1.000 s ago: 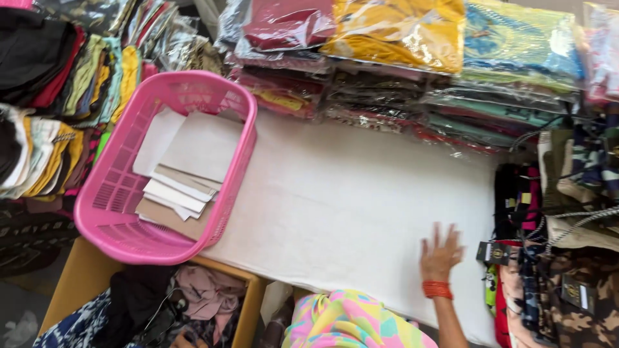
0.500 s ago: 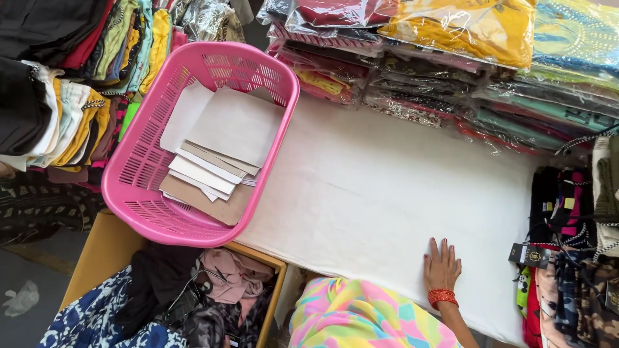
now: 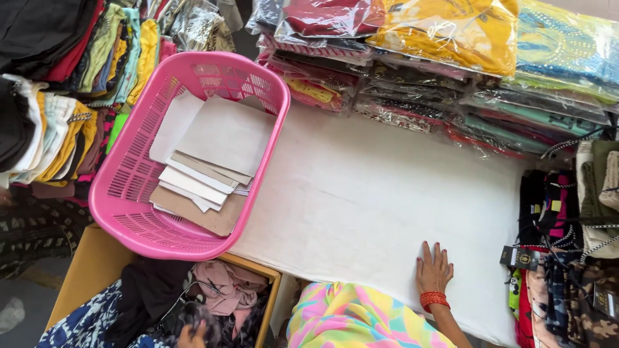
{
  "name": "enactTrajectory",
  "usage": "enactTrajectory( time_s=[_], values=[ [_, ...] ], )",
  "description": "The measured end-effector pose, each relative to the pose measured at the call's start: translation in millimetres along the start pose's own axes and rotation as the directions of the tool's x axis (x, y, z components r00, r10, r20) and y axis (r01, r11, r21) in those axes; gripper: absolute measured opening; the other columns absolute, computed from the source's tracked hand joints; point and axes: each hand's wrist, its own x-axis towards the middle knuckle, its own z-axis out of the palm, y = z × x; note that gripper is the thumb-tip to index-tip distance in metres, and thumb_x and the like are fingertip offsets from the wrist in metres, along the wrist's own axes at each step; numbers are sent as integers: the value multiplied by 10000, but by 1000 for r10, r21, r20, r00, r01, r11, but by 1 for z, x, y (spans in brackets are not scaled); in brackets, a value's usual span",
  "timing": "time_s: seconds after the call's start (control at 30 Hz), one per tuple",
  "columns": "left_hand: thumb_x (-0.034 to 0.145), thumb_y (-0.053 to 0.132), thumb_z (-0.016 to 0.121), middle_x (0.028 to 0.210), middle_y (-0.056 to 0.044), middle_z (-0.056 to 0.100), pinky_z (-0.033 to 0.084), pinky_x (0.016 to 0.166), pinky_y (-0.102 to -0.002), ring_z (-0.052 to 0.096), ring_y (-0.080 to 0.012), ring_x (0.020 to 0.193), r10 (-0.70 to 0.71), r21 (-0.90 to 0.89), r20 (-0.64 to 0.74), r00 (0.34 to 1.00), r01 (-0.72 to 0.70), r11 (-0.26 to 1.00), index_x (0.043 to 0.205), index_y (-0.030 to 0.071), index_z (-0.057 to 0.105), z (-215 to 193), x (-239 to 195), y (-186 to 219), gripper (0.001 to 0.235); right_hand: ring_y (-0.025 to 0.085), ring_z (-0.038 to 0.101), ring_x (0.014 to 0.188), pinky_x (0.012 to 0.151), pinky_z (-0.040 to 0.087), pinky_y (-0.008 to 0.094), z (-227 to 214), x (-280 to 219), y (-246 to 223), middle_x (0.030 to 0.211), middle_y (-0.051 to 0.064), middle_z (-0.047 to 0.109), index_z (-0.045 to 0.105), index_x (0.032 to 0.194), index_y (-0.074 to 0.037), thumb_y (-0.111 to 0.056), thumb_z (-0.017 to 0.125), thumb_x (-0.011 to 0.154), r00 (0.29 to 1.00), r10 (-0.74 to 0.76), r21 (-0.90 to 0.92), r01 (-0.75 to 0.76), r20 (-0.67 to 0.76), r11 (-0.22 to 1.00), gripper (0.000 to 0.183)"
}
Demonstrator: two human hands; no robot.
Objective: The person folds a pair of camouflage-patterned shorts on a white table, smoothing the fabric and aligning the edges before stacking them. They then pick up a second pair of camouflage shorts and repeat the folding process.
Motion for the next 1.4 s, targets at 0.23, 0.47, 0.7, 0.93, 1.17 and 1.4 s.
enactTrajectory(
  time_s=[0.23,0.47,0.7,0.93,1.17,1.4],
  values=[
    [862,71,796,980,-41,643,512,830,-299,608,-138,943,35,-213,716,698,171,962,1056,-31,627,82,0,207,277,321,198,1552,1219,111,583,-2,-4,-4,1674,100,272,365,1571,-308,-362,435,1013,1000,-13,37,13,-18,999,565],
    [898,61,717,1113,-69,677,490,929,-304,611,-160,1047,425,-534,822,379,253,807,1139,-10,653,235,-43,388,259,314,158,1559,1224,90,595,3,-1,-8,1680,98,249,363,1571,-312,-385,453,1006,1000,30,58,-30,5,998,577],
    [1024,91,668,1348,-19,615,463,1101,-316,565,-154,1278,499,-463,866,31,423,779,1333,105,543,372,-106,498,334,356,394,1423,1127,357,538,52,25,14,1560,163,425,376,1538,-158,-385,566,983,952,3,713,-231,306,662,629],
    [950,188,638,1321,-81,668,544,885,-418,667,-258,1167,203,-11,911,359,-472,881,1350,115,566,386,-84,463,413,327,606,1180,999,528,481,-7,28,-18,1331,170,586,416,1528,-128,-203,465,1049,645,263,694,-629,718,-351,488],
    [879,179,730,1209,-169,704,511,976,-427,645,-361,1149,167,227,868,467,-673,703,1248,92,635,343,-16,238,391,316,607,1184,1016,506,487,-23,-13,-23,1342,182,567,350,1508,-140,-131,631,899,863,338,837,-472,376,276,670],
    [885,166,729,1234,-199,672,505,979,-442,622,-396,1155,96,265,880,465,-650,712,1288,72,590,350,-21,239,437,316,337,1421,1174,204,578,-52,1,-74,1488,106,443,532,1395,-266,-120,742,784,869,-474,72,486,-140,871,663]
  ],
)
